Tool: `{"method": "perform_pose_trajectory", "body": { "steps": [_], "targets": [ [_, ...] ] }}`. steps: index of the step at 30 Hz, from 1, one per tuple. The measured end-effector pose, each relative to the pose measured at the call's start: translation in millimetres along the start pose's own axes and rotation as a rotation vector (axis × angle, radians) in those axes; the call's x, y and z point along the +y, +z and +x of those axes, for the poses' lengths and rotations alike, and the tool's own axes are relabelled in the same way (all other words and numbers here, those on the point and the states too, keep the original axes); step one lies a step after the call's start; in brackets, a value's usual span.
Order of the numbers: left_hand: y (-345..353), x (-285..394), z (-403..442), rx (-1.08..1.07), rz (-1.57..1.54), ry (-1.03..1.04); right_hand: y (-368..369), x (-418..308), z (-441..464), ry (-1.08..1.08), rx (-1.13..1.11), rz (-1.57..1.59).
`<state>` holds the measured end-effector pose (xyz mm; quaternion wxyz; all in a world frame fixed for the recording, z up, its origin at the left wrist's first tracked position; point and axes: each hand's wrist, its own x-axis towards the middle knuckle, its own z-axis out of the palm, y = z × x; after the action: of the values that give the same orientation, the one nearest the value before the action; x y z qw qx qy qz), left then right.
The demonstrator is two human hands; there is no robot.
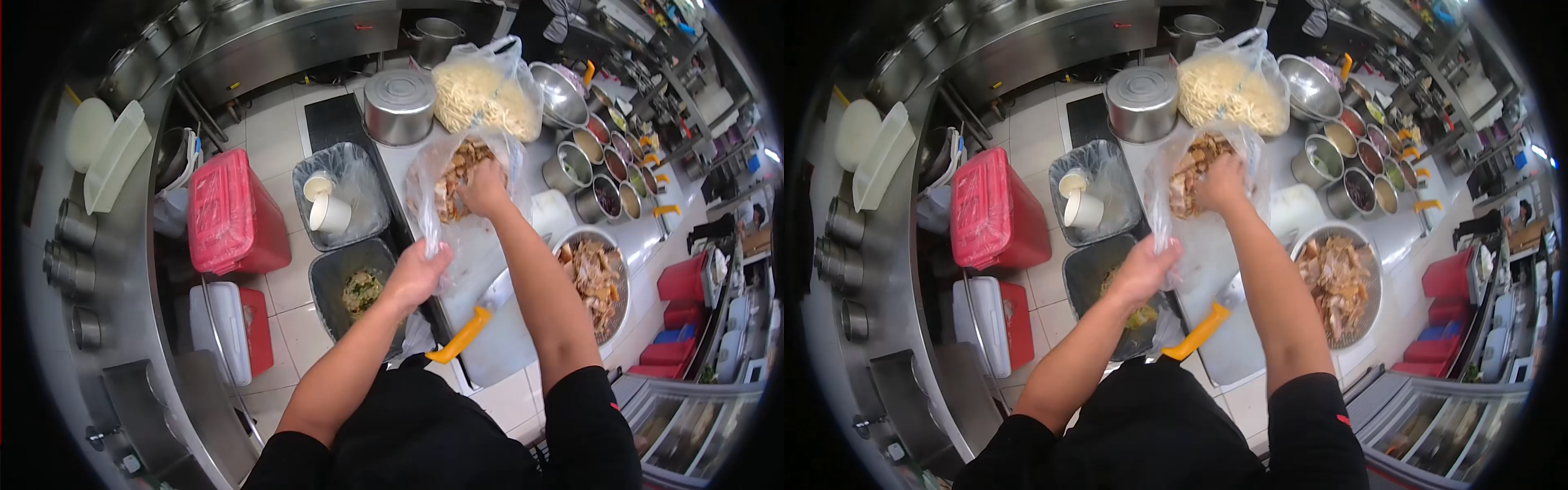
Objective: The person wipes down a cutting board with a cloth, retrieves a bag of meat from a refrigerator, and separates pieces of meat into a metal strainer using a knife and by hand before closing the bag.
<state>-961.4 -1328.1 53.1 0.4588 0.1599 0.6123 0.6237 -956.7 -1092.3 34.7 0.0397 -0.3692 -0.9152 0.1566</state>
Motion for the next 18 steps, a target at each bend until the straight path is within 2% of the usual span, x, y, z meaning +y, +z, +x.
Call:
{"method": "perform_pose_trajectory", "body": {
  "steps": [1,4,7,11,15,18],
  "targets": [
    [1.3,-0.9,1.9,0.0,0.002,0.008,6.6,6.7,4.0,0.08,0.065,-0.078],
    [4.6,0.4,2.6,-0.002,0.034,-0.003,-20.0,-2.2,-7.9,0.146,0.079,-0.048],
    [5.0,10.7,3.4,-0.003,0.138,0.009,-27.7,-5.1,-5.5,0.202,0.022,-0.083],
    [3.6,2.5,11.4,-0.045,0.136,0.005,-4.8,1.2,5.3,0.308,0.077,-0.069],
    [2.8,9.5,6.1,-0.017,0.161,0.0,16.7,34.1,15.9,0.172,0.154,-0.028],
    [1.3,11.8,9.6,-0.01,0.199,0.033,1.9,44.1,17.6,0.059,0.057,0.031]
  ]
}}
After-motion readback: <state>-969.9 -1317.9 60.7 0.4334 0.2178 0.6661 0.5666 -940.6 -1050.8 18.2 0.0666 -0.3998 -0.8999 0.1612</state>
